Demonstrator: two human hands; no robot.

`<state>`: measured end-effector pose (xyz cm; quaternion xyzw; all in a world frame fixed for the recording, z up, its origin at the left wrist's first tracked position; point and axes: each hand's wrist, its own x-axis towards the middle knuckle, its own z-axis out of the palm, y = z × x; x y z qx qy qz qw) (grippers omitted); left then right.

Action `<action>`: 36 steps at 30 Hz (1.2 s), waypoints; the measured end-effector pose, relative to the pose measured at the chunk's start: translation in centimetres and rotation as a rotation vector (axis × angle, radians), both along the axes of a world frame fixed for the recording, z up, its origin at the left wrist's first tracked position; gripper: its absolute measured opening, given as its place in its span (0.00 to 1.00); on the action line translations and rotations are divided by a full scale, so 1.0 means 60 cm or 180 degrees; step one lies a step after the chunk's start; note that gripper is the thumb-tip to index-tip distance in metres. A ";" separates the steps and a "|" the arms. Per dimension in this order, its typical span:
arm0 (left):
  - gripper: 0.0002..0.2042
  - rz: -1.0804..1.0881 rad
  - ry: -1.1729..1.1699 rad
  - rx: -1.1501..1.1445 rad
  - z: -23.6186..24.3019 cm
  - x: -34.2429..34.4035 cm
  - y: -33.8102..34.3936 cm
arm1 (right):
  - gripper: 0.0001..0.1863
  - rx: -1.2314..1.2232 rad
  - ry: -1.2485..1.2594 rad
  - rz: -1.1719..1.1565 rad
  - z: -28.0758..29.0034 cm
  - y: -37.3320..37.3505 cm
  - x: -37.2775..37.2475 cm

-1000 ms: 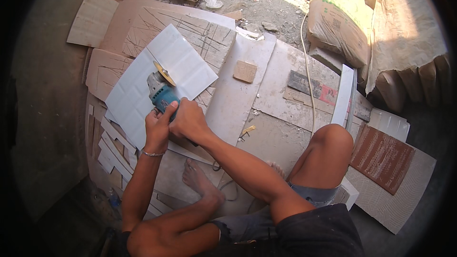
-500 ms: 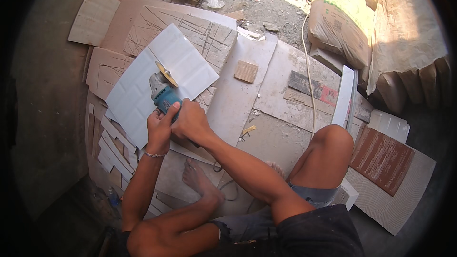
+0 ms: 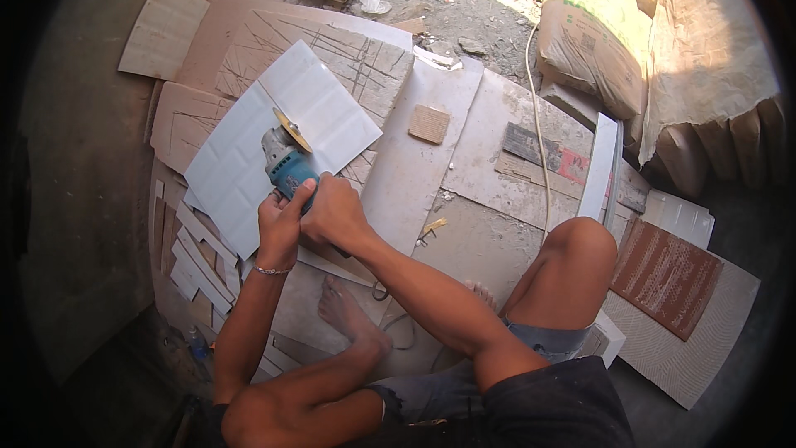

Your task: The person uses an angle grinder to cut white ceramic tiles into smaller rectangular pieces. They position the tile, cut along a line, and then separate the pieces, repeating the process with another tile.

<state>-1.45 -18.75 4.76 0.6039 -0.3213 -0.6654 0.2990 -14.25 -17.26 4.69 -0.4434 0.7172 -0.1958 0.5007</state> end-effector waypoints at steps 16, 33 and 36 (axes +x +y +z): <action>0.20 0.0100 0.0046 0.0037 0.005 -0.005 0.007 | 0.26 -0.0005 0.0020 0.0047 -0.005 0.007 -0.002; 0.19 0.0144 0.0031 0.0055 0.009 -0.011 0.013 | 0.27 -0.0024 0.0066 0.0001 -0.006 0.016 -0.004; 0.18 0.0142 0.0043 0.0022 0.006 -0.011 0.016 | 0.27 -0.0048 0.0042 -0.0053 -0.006 0.020 -0.004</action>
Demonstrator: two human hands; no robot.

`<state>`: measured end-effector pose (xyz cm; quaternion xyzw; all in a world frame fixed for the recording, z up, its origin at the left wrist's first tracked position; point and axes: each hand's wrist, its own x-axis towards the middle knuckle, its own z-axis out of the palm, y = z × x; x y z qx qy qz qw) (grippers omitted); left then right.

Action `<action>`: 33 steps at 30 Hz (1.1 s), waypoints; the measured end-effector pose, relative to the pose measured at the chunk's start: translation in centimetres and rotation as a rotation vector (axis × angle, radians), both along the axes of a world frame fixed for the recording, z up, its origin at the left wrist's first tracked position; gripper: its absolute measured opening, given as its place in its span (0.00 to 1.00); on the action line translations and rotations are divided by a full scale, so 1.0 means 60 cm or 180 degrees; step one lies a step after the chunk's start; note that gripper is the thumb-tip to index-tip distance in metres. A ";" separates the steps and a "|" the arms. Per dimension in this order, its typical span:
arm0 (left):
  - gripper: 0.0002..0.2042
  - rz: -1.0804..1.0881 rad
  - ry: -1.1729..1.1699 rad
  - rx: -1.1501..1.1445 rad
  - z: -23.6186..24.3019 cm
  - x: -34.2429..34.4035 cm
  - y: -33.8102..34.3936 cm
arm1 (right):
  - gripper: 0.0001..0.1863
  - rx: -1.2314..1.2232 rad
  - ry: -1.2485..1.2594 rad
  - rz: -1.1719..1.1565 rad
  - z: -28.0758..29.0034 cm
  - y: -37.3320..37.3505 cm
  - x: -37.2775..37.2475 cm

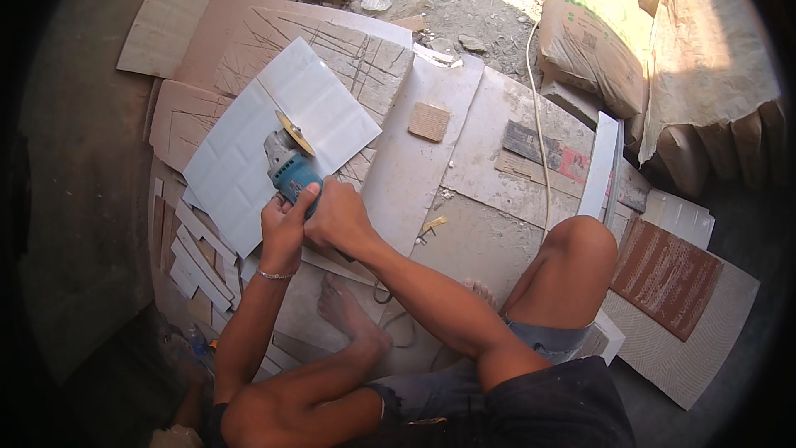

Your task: The person uses an angle grinder to cut white ceramic tiles into smaller rectangular pieces. They position the tile, cut along a line, and then separate the pieces, repeating the process with another tile.

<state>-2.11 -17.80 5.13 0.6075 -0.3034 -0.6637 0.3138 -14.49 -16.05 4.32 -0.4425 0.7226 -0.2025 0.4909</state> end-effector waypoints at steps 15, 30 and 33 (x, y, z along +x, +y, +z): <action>0.19 -0.0037 -0.0070 0.0052 0.004 -0.003 0.012 | 0.27 0.0002 -0.0024 -0.0018 0.005 0.011 -0.003; 0.20 -0.0040 0.0004 0.0040 0.001 -0.002 0.018 | 0.30 0.0110 -0.0221 0.0044 0.013 0.013 -0.010; 0.21 -0.0052 -0.0038 0.0069 0.003 -0.003 0.019 | 0.26 0.0009 -0.0095 -0.0029 0.015 0.017 -0.008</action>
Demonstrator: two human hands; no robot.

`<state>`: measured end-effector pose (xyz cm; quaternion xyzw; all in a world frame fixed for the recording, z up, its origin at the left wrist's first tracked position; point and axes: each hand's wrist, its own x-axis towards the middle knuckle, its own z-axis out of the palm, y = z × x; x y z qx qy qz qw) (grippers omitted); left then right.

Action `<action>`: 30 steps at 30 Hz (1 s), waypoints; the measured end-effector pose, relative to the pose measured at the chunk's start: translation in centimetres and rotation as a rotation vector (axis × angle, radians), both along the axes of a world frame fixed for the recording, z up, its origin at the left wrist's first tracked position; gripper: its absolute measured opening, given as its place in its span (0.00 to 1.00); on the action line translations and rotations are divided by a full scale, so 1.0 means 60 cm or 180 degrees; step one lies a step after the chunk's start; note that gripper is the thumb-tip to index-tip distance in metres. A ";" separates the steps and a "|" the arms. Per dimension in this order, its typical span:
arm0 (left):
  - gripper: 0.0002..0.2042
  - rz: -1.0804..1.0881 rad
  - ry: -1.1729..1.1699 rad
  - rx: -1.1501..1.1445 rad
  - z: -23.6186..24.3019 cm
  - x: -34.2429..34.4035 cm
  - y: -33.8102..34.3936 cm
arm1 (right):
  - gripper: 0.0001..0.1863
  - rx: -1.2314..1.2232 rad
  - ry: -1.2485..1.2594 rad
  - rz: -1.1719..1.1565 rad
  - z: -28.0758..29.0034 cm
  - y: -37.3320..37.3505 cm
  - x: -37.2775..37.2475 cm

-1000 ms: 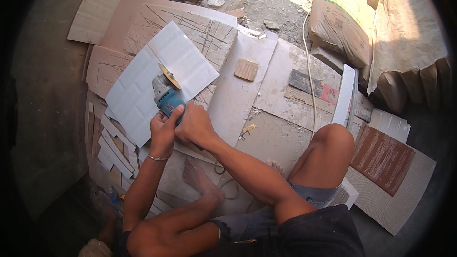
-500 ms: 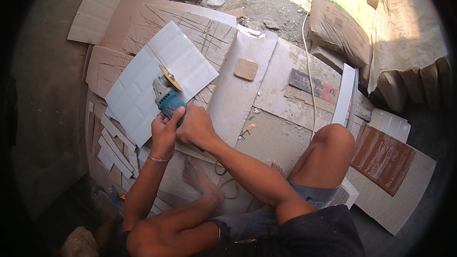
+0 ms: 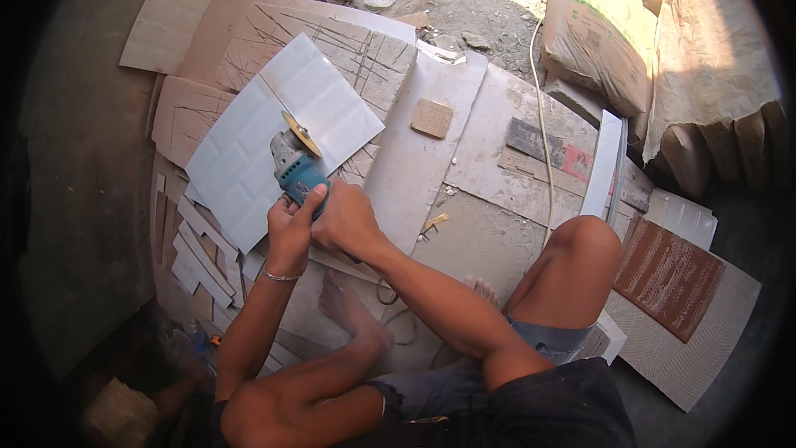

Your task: The person uses an angle grinder to cut white ceramic tiles into smaller rectangular pieces. They position the tile, cut along a line, and then separate the pieces, repeating the process with another tile.

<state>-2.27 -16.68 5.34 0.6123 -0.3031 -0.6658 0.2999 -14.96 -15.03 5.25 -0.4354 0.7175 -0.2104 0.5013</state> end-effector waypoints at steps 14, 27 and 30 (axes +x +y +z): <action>0.18 -0.0074 -0.0070 -0.0024 -0.004 0.000 0.005 | 0.28 0.0155 -0.0035 0.0086 -0.009 0.001 0.000; 0.18 -0.0096 -0.0083 0.0011 -0.005 -0.001 0.009 | 0.26 0.0063 0.0034 0.0002 -0.016 0.010 0.001; 0.18 -0.0094 -0.0075 0.0007 -0.006 -0.001 0.011 | 0.27 0.0132 -0.0026 0.0027 -0.012 0.011 -0.002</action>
